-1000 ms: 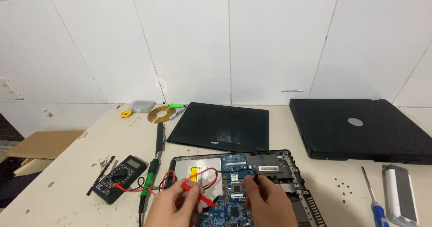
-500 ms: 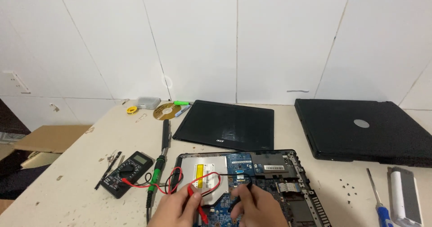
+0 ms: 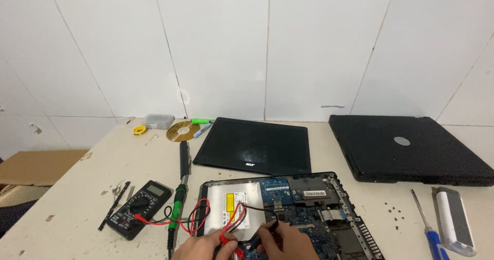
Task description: Measuring voltage on a laptop motherboard using a digital multimeter probes
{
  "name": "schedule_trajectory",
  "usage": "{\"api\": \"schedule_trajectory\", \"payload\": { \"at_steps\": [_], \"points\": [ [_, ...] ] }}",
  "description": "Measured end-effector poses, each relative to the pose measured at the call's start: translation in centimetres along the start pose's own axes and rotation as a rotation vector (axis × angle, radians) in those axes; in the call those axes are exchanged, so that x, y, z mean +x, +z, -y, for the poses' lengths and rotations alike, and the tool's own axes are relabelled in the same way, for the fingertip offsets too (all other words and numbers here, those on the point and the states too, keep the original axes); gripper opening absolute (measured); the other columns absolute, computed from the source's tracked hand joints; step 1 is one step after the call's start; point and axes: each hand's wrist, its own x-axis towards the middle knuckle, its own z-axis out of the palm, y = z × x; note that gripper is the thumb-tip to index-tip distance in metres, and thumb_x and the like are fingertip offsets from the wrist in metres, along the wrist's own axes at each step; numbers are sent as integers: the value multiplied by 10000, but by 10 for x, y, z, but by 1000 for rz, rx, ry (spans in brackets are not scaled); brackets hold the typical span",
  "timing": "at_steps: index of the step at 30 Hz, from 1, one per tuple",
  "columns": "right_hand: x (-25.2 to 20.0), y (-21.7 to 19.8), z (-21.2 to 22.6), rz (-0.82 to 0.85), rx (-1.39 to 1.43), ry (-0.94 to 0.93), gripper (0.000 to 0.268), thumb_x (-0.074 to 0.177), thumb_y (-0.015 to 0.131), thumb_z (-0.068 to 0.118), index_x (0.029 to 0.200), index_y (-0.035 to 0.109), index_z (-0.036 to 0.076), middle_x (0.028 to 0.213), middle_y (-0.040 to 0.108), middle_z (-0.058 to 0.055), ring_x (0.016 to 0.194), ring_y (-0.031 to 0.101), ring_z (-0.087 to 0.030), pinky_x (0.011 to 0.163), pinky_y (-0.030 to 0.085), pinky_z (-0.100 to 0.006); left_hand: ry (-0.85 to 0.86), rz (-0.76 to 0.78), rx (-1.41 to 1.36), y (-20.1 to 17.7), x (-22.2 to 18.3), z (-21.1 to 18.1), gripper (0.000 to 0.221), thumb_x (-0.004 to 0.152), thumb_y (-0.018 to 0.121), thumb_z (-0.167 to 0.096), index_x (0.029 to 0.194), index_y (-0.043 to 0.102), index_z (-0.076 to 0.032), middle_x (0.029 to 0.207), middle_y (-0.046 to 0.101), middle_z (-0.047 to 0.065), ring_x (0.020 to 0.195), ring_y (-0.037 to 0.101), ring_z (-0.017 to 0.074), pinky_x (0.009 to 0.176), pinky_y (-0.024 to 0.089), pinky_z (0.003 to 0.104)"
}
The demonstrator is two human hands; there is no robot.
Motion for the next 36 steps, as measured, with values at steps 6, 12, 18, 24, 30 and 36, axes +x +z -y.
{"api": "schedule_trajectory", "payload": {
  "at_steps": [6,12,18,24,30,36],
  "points": [
    [0,3,-3,-60,-48,-2,341,934,537,550,1158,703,353,1043,777,125,943,721,-27,854,551,-168,127,-16,-19,12,21,5,387,959,357,-655,1285,513,-515,1209,670,-106,1163,606,172,948,490,317],
    [4,7,-9,-125,-22,34,309,909,582,548,1133,715,381,984,792,133,892,731,-9,812,539,-156,155,58,46,14,29,-7,528,991,356,-649,1483,289,-468,1257,621,-13,1188,590,207,988,486,363],
    [-15,0,8,-79,-58,30,302,955,530,497,1169,703,372,1056,784,119,954,721,-44,895,532,-180,178,-15,10,8,-1,-16,369,995,434,-554,1344,431,-434,1302,593,-8,1188,587,238,980,487,393],
    [-28,-9,12,-107,-29,44,296,959,528,468,1156,714,349,997,823,118,854,751,-26,797,573,-162,226,-17,13,8,0,-4,347,1013,426,-550,1324,447,-396,1308,585,-33,1151,612,218,933,527,423],
    [-20,-1,0,-157,1,1,308,933,547,480,1106,751,328,961,815,82,851,748,-54,792,543,-192,263,-35,50,17,9,-1,384,1018,442,-548,1354,407,-367,1275,597,-1,1101,629,221,855,553,428],
    [-14,4,-7,-191,-73,-61,307,919,530,515,1087,735,359,957,795,86,852,759,-60,779,545,-208,248,-40,28,8,-9,-7,414,1012,454,-531,1403,397,-408,1300,586,20,1143,619,234,938,528,432]
  ]
}}
